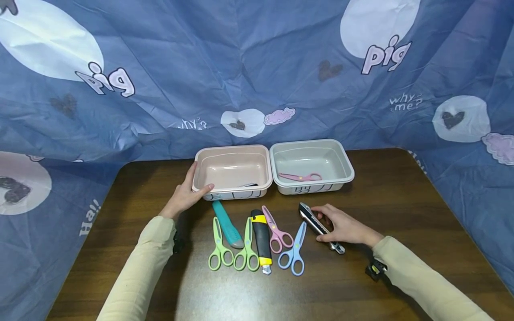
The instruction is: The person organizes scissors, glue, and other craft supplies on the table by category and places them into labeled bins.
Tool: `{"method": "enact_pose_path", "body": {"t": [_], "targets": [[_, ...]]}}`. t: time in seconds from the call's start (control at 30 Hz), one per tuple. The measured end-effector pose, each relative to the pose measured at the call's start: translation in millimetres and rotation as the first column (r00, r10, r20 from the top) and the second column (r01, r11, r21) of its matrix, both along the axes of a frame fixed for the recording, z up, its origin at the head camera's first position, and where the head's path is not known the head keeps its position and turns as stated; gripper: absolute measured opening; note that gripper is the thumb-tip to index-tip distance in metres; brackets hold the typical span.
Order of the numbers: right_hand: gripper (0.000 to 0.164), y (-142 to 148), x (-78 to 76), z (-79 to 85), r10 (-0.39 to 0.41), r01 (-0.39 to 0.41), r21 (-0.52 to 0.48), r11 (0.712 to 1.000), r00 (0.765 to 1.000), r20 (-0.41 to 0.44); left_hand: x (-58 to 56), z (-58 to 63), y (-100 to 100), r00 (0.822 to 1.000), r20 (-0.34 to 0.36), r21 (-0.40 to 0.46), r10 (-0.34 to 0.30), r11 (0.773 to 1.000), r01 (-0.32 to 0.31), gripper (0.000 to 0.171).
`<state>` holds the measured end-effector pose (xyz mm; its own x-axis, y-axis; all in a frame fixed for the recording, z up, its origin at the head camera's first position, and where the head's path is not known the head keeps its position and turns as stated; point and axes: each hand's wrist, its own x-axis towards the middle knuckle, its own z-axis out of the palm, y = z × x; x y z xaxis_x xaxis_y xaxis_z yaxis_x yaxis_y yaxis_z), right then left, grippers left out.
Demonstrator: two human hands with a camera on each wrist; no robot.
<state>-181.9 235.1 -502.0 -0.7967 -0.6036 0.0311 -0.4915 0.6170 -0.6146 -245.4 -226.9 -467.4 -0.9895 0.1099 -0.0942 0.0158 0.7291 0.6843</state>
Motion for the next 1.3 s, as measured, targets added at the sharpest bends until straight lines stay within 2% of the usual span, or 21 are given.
{"method": "enact_pose_path", "body": {"t": [0.2,0.63,0.83,1.3], "targets": [[0.067,0.7,-0.9,-1.0,0.032,-0.032,-0.059,0.998,0.999,-0.014,-0.9,-2.7,-1.0,1.000,-0.029,-0.008,-0.005,1.000,0.005,0.094],[0.048,4.5,-0.8,-6.0,-0.026,0.023,-0.100,0.995,0.999,-0.029,-0.4,-3.9,-2.0,1.000,-0.026,-0.018,-0.006,1.000,0.006,0.095],[0.047,8.5,-2.5,-6.1,-0.079,0.075,-0.124,0.989,0.997,-0.025,-0.5,-4.2,0.3,1.000,-0.024,-0.008,-0.001,1.000,0.001,0.094],[0.048,9.8,-2.7,-8.3,-0.098,0.097,-0.167,0.981,0.995,0.003,0.5,-4.9,-1.0,1.000,-0.022,-0.006,0.004,1.000,-0.004,0.095]]}}
